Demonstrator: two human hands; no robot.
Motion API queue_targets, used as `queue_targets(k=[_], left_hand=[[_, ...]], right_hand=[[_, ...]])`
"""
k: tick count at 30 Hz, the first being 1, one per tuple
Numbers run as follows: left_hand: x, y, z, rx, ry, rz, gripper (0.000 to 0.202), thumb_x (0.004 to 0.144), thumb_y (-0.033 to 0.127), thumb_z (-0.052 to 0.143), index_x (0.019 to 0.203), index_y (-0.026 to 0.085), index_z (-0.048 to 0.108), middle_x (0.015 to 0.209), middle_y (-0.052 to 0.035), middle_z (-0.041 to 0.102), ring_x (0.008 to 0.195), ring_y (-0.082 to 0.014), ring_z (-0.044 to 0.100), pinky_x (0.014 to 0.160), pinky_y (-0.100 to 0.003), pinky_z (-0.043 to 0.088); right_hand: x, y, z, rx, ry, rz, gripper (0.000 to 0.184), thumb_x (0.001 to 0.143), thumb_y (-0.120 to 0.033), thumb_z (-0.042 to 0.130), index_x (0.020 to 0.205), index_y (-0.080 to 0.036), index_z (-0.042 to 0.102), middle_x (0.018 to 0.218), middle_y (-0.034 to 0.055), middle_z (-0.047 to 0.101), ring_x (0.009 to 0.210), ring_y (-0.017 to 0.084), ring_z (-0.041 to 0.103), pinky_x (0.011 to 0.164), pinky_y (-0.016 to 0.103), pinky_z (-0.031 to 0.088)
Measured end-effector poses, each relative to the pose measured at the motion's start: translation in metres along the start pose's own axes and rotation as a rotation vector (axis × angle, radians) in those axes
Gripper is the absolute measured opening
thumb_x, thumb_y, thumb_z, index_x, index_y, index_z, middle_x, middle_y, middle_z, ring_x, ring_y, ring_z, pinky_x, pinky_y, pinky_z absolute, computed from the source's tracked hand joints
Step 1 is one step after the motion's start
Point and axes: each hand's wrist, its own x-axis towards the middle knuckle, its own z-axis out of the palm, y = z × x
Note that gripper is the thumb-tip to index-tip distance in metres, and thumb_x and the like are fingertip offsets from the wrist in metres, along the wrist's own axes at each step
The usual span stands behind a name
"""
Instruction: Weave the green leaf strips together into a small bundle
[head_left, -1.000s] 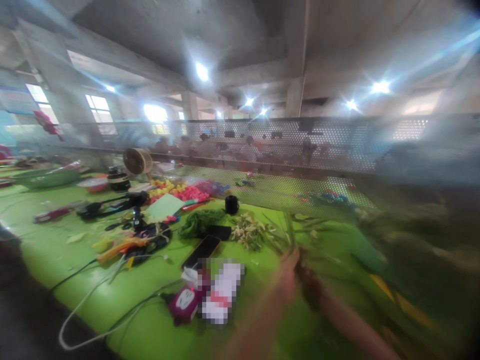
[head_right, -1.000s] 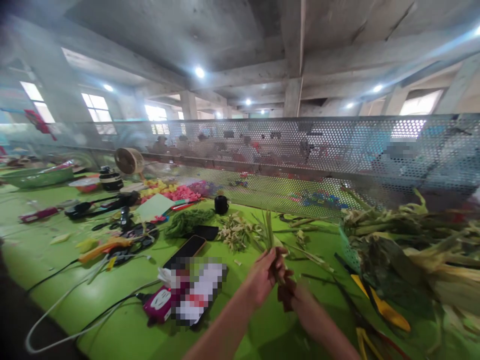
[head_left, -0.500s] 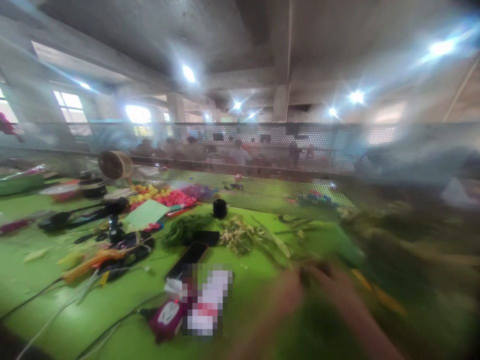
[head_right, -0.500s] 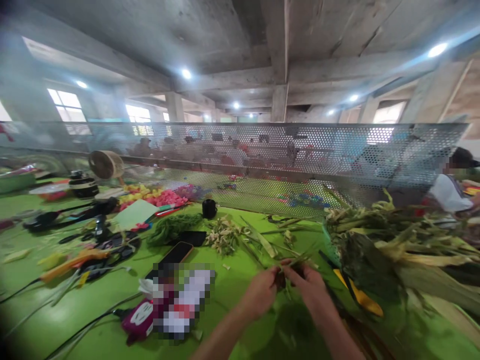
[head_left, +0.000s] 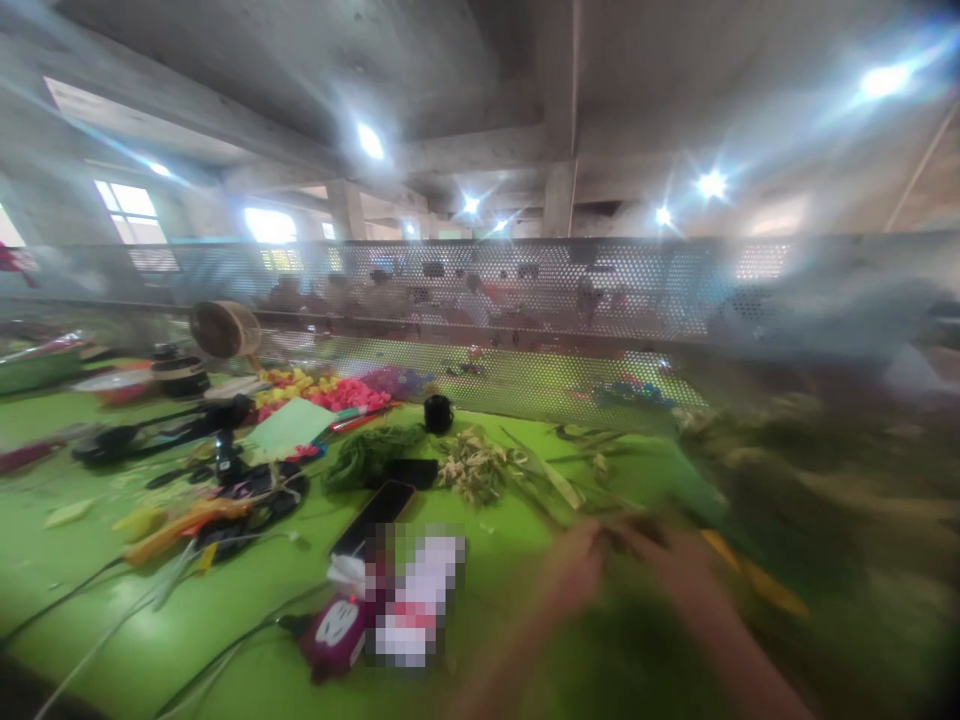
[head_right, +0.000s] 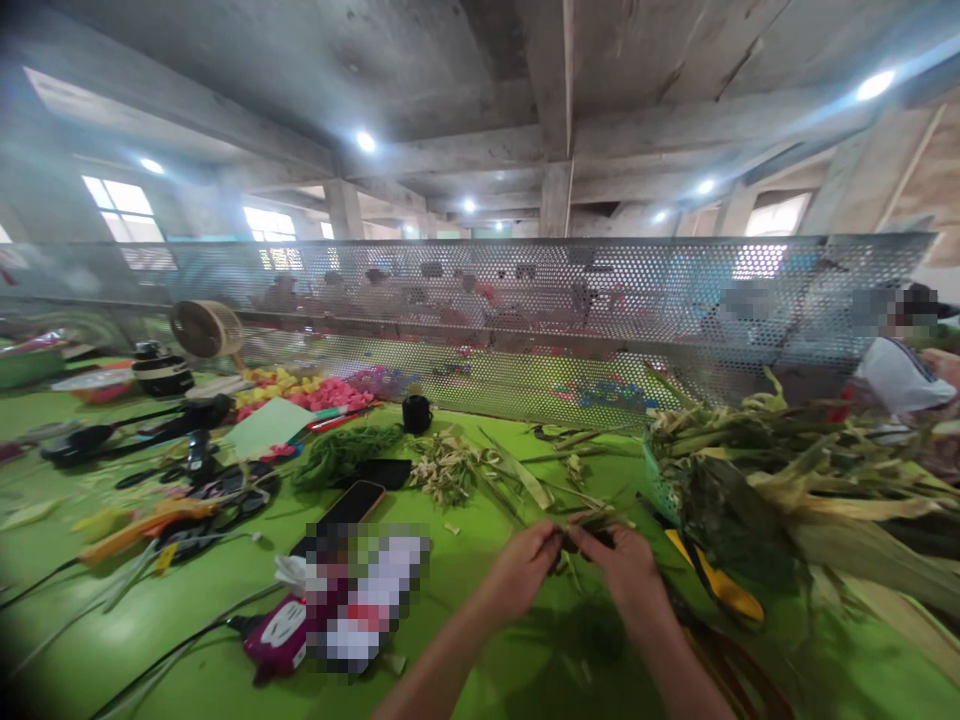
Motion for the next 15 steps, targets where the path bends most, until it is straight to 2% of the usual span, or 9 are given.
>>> queue_targets(k=[3,5,10,12,15], left_hand=[[0.0,0.004,-0.001,0.221,-0.01,0.014,0.03,0.087,0.036,0.042,0.079,0.019,0.065,0.073,-0.0056,0.059,0.071,-0.0198,0.05,0.072,-0.031,0.039],[0.0,0.006,-0.002,0.264,-0.039,0.03,0.032,0.089,0.035,0.038,0.078,0.018,0.064,0.072,-0.0055,0.058,0.07,-0.0187,0.05,0.069,-0.029,0.038],[0.002,0.007,-0.005,0.244,-0.059,0.029,0.031,0.087,0.034,0.039,0.075,0.017,0.063,0.069,-0.004,0.057,0.067,-0.0164,0.049,0.064,-0.027,0.037],[0.003,0.003,-0.005,0.223,-0.068,0.006,0.035,0.087,0.039,0.04,0.076,0.016,0.064,0.066,-0.0034,0.056,0.064,-0.0159,0.048,0.064,-0.027,0.037],[0.006,-0.008,-0.006,0.121,-0.077,-0.056,0.046,0.086,0.051,0.038,0.079,0.015,0.065,0.065,-0.0048,0.059,0.064,-0.0171,0.052,0.067,-0.03,0.041]], right_hand=[[-0.001,-0.001,-0.002,0.0,0.05,-0.001,0.019,0.061,-0.043,0.06,0.062,-0.025,0.066,0.069,0.0052,0.074,0.072,0.027,0.067,0.069,0.035,0.051],[-0.001,0.0,-0.002,0.0,0.049,-0.024,0.018,0.062,-0.041,0.06,0.061,-0.024,0.066,0.067,0.0055,0.073,0.071,0.027,0.066,0.067,0.035,0.051],[-0.001,0.007,0.002,0.07,0.06,-0.011,0.022,0.061,-0.044,0.063,0.069,-0.024,0.069,0.068,0.0041,0.072,0.067,0.025,0.065,0.064,0.034,0.051],[-0.001,0.007,0.003,0.104,0.053,-0.024,0.024,0.061,-0.044,0.063,0.07,-0.023,0.07,0.066,0.0039,0.071,0.065,0.024,0.064,0.062,0.033,0.05],[0.0,0.002,-0.002,0.085,0.038,-0.027,0.021,0.059,-0.041,0.063,0.063,-0.022,0.071,0.062,0.0043,0.07,0.064,0.024,0.064,0.061,0.033,0.05]])
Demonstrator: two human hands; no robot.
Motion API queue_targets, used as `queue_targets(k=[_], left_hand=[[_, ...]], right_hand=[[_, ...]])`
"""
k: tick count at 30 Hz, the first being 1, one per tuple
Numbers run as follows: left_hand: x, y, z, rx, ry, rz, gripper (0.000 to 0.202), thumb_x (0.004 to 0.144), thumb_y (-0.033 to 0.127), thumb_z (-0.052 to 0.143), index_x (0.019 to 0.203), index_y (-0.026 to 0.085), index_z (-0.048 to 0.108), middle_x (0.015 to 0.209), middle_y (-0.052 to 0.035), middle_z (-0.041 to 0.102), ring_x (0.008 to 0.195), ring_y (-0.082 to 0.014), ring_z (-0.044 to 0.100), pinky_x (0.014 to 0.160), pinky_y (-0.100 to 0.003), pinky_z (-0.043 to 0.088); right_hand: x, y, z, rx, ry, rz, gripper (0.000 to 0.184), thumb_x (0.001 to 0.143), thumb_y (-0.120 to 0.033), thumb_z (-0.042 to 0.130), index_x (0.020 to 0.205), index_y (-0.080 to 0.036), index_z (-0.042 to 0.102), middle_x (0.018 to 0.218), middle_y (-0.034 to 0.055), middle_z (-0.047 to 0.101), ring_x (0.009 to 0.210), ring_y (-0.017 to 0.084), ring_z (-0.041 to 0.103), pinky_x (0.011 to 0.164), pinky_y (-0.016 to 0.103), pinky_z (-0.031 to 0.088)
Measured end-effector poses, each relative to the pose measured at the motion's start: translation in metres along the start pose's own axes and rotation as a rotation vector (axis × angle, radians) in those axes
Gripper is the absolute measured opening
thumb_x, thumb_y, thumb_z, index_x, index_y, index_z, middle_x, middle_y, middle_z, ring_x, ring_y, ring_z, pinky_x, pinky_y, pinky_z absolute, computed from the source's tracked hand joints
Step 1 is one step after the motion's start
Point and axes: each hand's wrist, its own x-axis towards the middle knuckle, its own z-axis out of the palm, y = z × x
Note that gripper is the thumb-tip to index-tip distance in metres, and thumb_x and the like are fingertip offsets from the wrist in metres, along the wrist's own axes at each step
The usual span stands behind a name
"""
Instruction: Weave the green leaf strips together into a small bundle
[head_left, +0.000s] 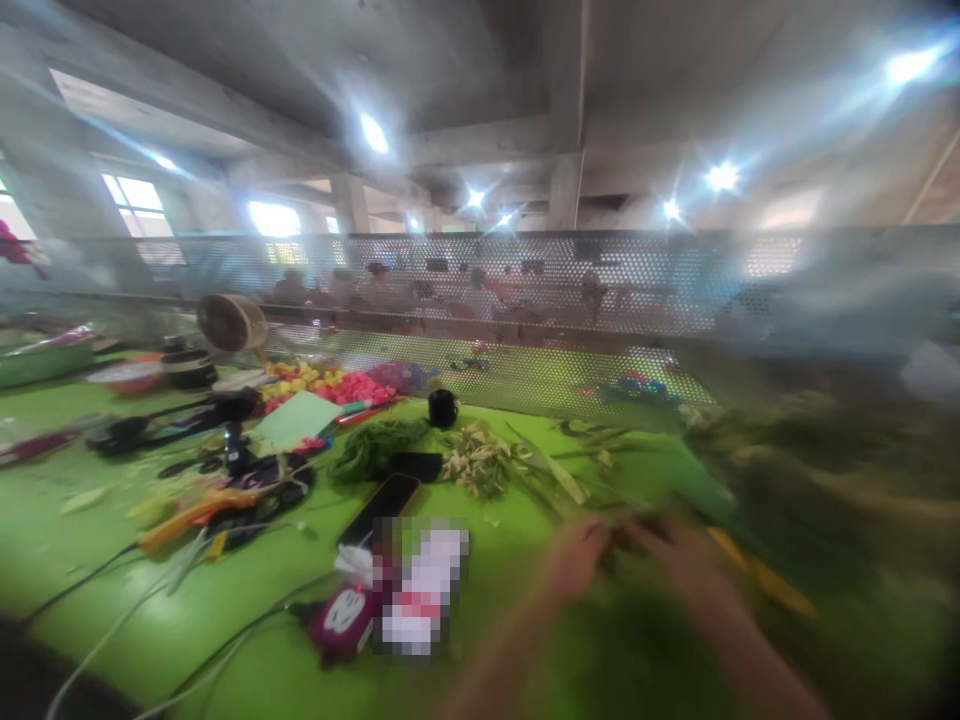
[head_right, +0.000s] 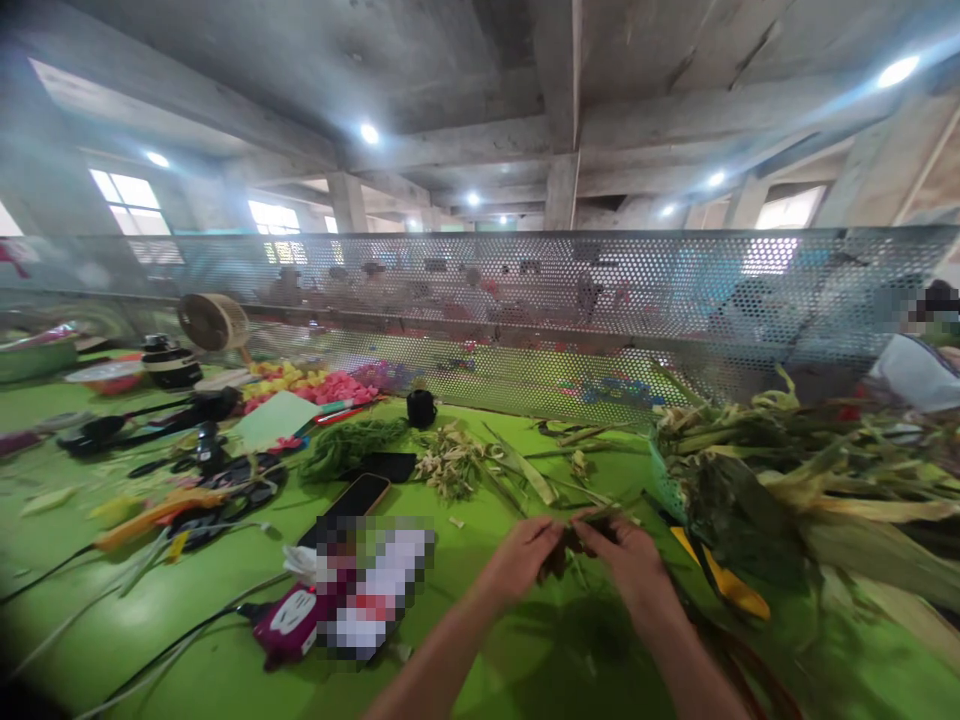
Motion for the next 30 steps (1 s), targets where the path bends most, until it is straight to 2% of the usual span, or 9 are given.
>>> queue_targets(k=[7,13,17,20,22,23,25,27,30], left_hand=[[0.006,-0.015,-0.007,-0.254,0.219,-0.044,0.049,0.079,0.062,0.047,0.074,0.016,0.064,0.067,-0.0068,0.066,0.069,-0.021,0.059,0.068,-0.031,0.045],[0.011,-0.019,-0.022,-0.403,0.334,-0.041,0.048,0.078,0.059,0.048,0.071,0.013,0.06,0.06,-0.0075,0.063,0.056,-0.0186,0.06,0.061,-0.032,0.048],[0.015,-0.027,-0.045,-0.239,0.491,-0.073,0.043,0.083,0.051,0.043,0.077,0.013,0.061,0.063,-0.008,0.063,0.056,-0.0187,0.06,0.062,-0.034,0.048],[0.012,-0.022,-0.063,0.04,0.652,-0.04,0.038,0.076,0.031,0.058,0.111,0.016,0.06,0.098,-0.0121,0.066,0.091,-0.0241,0.062,0.084,-0.039,0.045],[0.008,-0.013,-0.069,0.246,0.709,0.032,0.082,0.06,0.018,0.071,0.136,0.023,0.04,0.131,-0.0132,0.05,0.121,-0.0296,0.046,0.1,-0.043,0.034],[0.006,-0.007,-0.069,0.314,0.716,0.052,0.091,0.057,0.016,0.074,0.139,0.024,0.036,0.139,-0.0134,0.043,0.129,-0.0312,0.037,0.105,-0.045,0.028],[0.001,0.003,-0.062,0.353,0.649,0.106,0.079,0.064,0.022,0.071,0.137,0.023,0.04,0.142,-0.0129,0.041,0.132,-0.0311,0.031,0.109,-0.046,0.022],[-0.003,0.011,-0.046,0.25,0.427,0.154,0.045,0.081,0.03,0.054,0.126,0.022,0.054,0.131,-0.0109,0.053,0.123,-0.0265,0.044,0.106,-0.041,0.029],[-0.007,0.015,-0.018,0.094,0.108,0.071,0.039,0.089,0.041,0.038,0.109,0.021,0.065,0.112,-0.0096,0.064,0.104,-0.0247,0.056,0.094,-0.038,0.041]], right_hand=[[0.004,-0.006,-0.017,-0.048,-0.061,-0.091,0.02,0.059,-0.038,0.065,0.069,-0.024,0.075,0.07,0.0052,0.072,0.068,0.026,0.064,0.063,0.035,0.05],[0.002,-0.004,-0.013,0.038,0.016,-0.079,0.021,0.061,-0.042,0.058,0.062,-0.024,0.068,0.071,0.0061,0.071,0.073,0.027,0.064,0.068,0.035,0.05],[0.001,-0.009,-0.021,0.048,0.065,-0.081,0.018,0.061,-0.041,0.058,0.064,-0.026,0.067,0.074,0.0056,0.072,0.076,0.027,0.064,0.069,0.035,0.051],[0.001,-0.014,-0.025,-0.02,0.087,-0.028,0.017,0.058,-0.039,0.06,0.063,-0.025,0.067,0.078,0.0055,0.074,0.078,0.028,0.065,0.069,0.035,0.05],[0.001,-0.018,-0.025,-0.071,0.092,0.003,0.018,0.057,-0.04,0.061,0.063,-0.024,0.068,0.078,0.0054,0.074,0.078,0.029,0.065,0.069,0.035,0.05],[0.0,-0.02,-0.023,-0.094,0.088,0.009,0.018,0.056,-0.04,0.062,0.062,-0.024,0.069,0.078,0.0055,0.075,0.078,0.029,0.066,0.07,0.036,0.05],[-0.002,-0.024,-0.02,-0.132,0.082,0.02,0.016,0.055,-0.038,0.062,0.059,-0.024,0.069,0.075,0.0057,0.075,0.076,0.03,0.066,0.069,0.036,0.05],[-0.005,-0.028,-0.017,-0.16,0.067,0.022,0.015,0.055,-0.038,0.062,0.056,-0.024,0.069,0.07,0.0055,0.074,0.074,0.03,0.067,0.067,0.036,0.05],[-0.008,-0.03,-0.012,-0.205,0.018,0.009,0.018,0.056,-0.041,0.062,0.054,-0.024,0.069,0.064,0.0052,0.073,0.072,0.03,0.067,0.064,0.034,0.05]])
